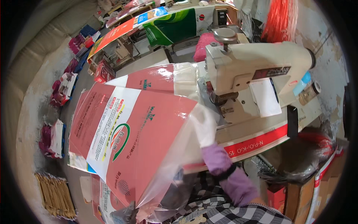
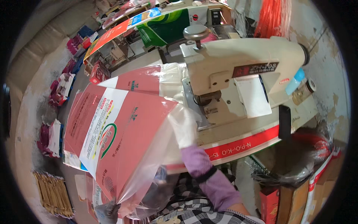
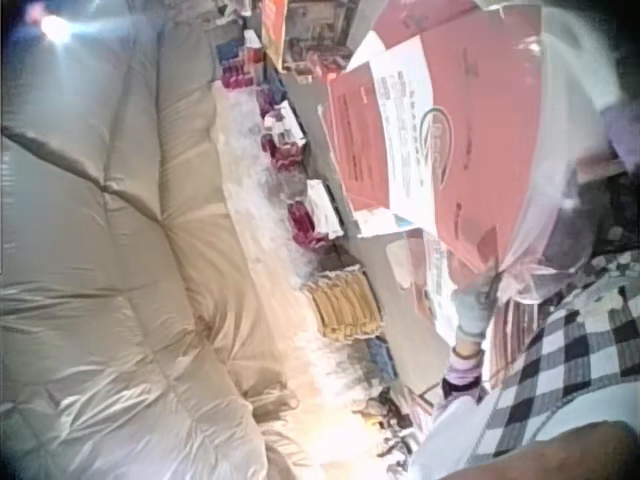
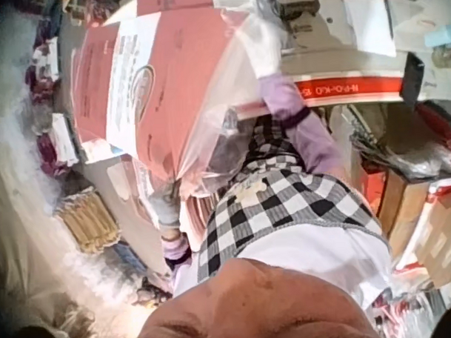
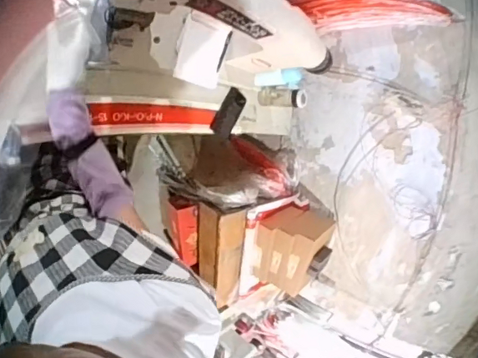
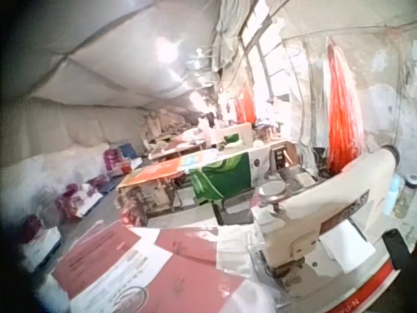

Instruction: Using an industrial sewing machine to sew large plastic or composite bags.

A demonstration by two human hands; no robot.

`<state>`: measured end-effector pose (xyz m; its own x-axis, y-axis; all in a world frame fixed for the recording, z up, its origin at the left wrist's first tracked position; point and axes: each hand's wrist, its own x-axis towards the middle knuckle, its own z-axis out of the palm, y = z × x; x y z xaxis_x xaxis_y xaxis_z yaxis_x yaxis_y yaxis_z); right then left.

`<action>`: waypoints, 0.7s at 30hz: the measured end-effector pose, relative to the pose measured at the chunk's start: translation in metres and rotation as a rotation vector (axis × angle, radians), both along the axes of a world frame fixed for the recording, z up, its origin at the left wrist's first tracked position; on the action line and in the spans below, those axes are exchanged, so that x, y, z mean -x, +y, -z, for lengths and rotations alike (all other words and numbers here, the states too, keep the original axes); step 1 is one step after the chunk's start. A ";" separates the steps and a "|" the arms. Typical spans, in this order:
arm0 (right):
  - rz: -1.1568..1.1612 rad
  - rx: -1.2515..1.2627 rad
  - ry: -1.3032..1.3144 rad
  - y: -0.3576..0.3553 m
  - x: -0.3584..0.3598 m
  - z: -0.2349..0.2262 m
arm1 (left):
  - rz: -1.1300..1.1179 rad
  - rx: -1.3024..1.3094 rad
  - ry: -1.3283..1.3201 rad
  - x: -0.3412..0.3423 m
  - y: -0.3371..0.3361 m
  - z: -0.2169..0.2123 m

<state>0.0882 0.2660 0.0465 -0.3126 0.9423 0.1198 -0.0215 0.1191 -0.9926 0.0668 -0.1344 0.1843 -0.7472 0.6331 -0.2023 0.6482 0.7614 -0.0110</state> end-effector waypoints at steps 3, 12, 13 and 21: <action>0.224 -0.209 0.112 -0.006 -0.019 -0.001 | 0.238 -0.404 0.003 0.000 0.004 0.006; -0.247 -0.299 -0.391 0.032 -0.023 0.015 | -0.318 -0.769 -0.023 0.008 0.020 0.015; -0.113 -0.459 -0.288 0.040 -0.021 0.023 | -0.270 -0.684 0.005 0.008 0.017 0.016; -0.544 -1.538 -0.185 0.058 0.003 -0.039 | -0.060 -0.616 0.054 0.032 -0.013 0.021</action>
<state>0.0851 0.3244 0.0851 -0.6628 -0.2388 0.7097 -0.2899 0.9557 0.0508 0.0350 -0.1477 0.1635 -0.7837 0.5784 0.2262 0.6152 0.6731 0.4105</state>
